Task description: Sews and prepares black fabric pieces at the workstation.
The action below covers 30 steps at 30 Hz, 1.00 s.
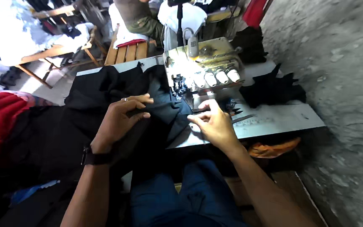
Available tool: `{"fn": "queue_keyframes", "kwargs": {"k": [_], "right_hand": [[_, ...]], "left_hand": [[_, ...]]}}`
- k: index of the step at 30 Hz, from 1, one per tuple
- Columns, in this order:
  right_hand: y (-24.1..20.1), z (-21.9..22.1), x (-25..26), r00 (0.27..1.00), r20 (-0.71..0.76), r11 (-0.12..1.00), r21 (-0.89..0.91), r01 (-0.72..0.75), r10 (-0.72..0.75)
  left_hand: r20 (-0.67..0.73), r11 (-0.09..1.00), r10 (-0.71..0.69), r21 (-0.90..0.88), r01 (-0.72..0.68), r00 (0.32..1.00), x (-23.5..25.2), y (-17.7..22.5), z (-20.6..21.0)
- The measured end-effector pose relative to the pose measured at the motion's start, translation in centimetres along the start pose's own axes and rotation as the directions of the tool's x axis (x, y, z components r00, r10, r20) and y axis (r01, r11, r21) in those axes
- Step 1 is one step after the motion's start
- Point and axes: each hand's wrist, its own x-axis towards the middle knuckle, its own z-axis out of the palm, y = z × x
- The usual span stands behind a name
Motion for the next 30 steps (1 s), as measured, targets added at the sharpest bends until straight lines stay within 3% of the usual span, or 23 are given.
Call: {"fn": "queue_keyframes", "kwargs": {"k": [3, 6, 8, 10, 13, 16, 18, 21, 25, 30], "right_hand": [[0.1, 0.1, -1.6, 0.942, -0.131, 0.948, -0.116, 0.295, -0.309], [-1.1, 2.4, 0.5, 0.819, -0.166, 0.835, -0.146, 0.531, -0.550], [-2.0, 3.9, 1.8, 0.785, -0.229, 0.815, -0.093, 0.572, -0.576], [-3.4, 4.6, 2.5, 0.778, -0.270, 0.804, 0.022, 0.594, -0.567], [-5.1, 3.2, 2.4, 0.733, -0.258, 0.698, 0.226, 0.679, -0.630], [-4.9, 1.4, 1.9, 0.640, -0.259, 0.590, 0.249, 0.768, -0.723], [-4.2, 1.2, 1.2, 0.632, -0.257, 0.582, 0.248, 0.774, -0.731], [-3.9, 1.6, 1.3, 0.647, -0.254, 0.581, 0.292, 0.760, -0.719], [-4.7, 3.0, 2.4, 0.678, -0.289, 0.567, 0.384, 0.729, -0.676], [-7.2, 2.1, 2.0, 0.582, -0.325, 0.460, 0.382, 0.802, -0.745]], "left_hand": [[-0.085, 0.993, -0.090, 0.063, 0.095, 0.992, 2.1, 2.9, 1.0], [-0.080, 0.996, -0.070, -0.066, 0.065, 0.994, 5.6, 8.5, 1.2], [-0.057, 0.988, -0.036, -0.150, 0.027, 0.998, 7.0, 11.4, 0.7], [-0.043, 0.982, -0.066, -0.178, 0.058, 0.997, 7.5, 11.7, 0.0], [0.032, 0.985, -0.032, -0.166, 0.037, 0.999, 6.7, 11.2, -1.7], [0.233, 0.998, -0.039, 0.051, 0.027, 0.972, 5.3, 8.7, -3.5], [0.289, 0.989, -0.058, 0.149, 0.015, 0.956, 4.6, 7.6, -3.6], [0.274, 1.000, 0.022, -0.003, -0.022, 0.961, 5.1, 8.0, -3.6], [0.124, 0.964, 0.054, -0.265, -0.020, 0.991, 6.2, 9.8, -2.5], [-0.040, 0.991, -0.076, -0.117, 0.070, 0.996, 6.9, 12.8, -2.8]]}}
